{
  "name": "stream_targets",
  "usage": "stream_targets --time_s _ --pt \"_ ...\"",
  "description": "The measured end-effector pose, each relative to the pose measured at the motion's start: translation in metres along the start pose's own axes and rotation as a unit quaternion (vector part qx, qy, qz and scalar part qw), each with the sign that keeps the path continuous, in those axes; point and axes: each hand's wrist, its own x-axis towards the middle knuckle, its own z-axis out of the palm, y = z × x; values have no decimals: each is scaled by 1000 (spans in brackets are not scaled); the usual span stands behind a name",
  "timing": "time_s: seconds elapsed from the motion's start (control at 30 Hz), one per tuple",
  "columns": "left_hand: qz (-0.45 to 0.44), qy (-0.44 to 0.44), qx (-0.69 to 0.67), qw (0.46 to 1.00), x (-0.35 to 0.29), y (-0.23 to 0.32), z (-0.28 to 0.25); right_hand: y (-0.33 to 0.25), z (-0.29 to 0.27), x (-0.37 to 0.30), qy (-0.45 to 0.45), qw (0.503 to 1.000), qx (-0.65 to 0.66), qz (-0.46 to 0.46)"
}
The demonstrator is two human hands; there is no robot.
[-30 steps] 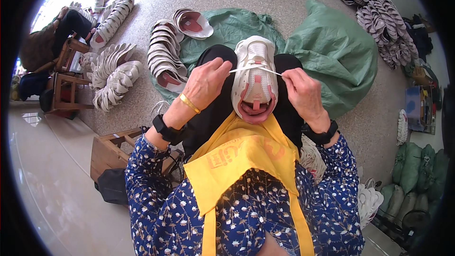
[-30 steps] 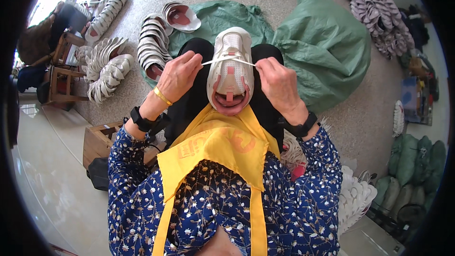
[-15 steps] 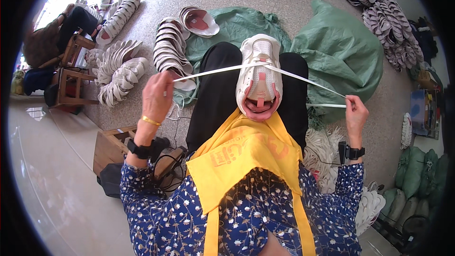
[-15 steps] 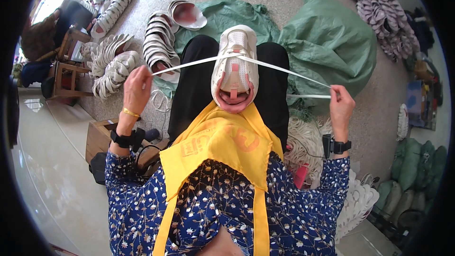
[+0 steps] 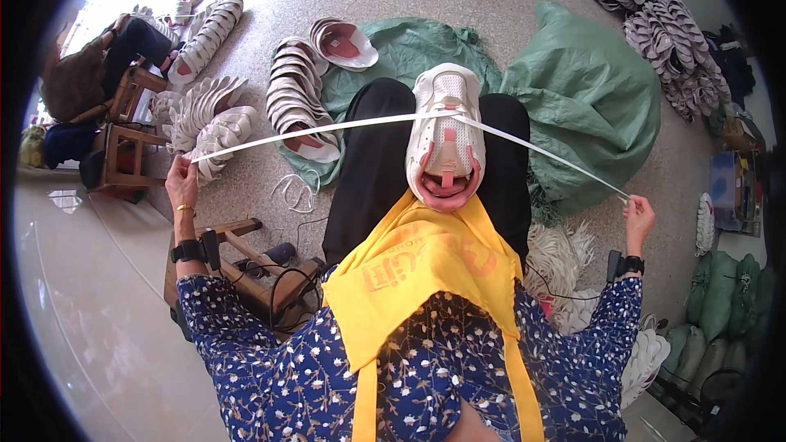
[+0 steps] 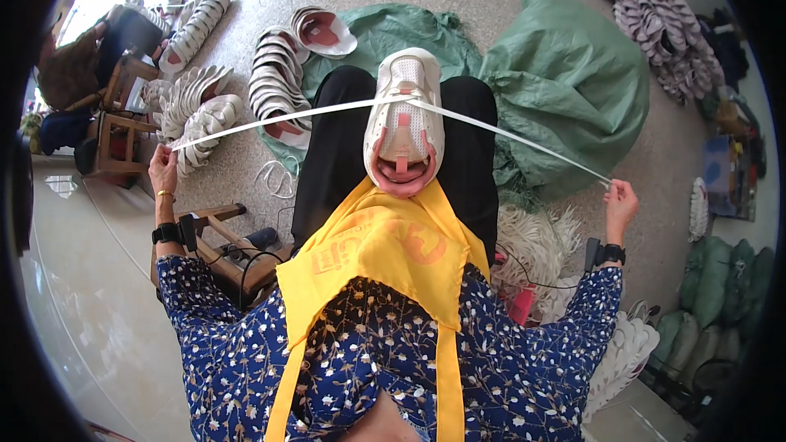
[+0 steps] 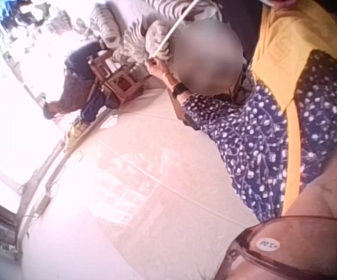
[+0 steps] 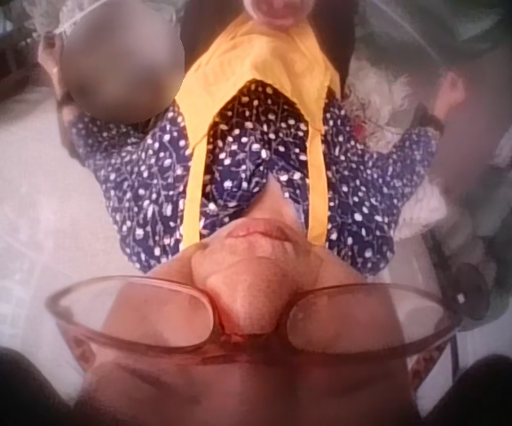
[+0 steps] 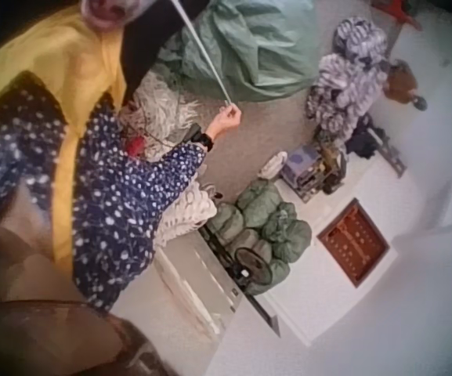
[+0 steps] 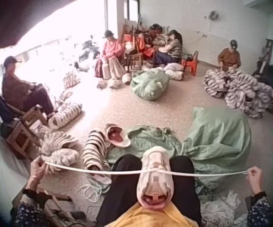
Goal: The person threads white shoelaces through the eyelets of a white sneaker held on their lap. They pull the laces tight and adjust them repeatedly to ensure even tension across the shoe.
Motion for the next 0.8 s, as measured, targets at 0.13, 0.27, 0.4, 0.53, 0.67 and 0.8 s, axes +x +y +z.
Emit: stream_targets --time_s 0.13,0.27,0.4,0.53,0.67,0.8 --pt "-40 10 0 999 10 -14 2 19 0 6 -3 1000 -4 10" --pt "-107 14 -27 994 19 -28 8 26 0 7 -10 999 -29 26" --pt "-111 23 -18 993 34 -39 14 33 -5 7 -30 997 -71 20" --pt "-113 42 56 991 48 -43 12 37 4 10 -65 992 -80 75" --pt "-93 29 117 988 63 -16 29 26 26 13 -178 970 -72 150" --pt "-38 -57 68 995 95 46 26 -48 65 34 -359 923 -16 139"
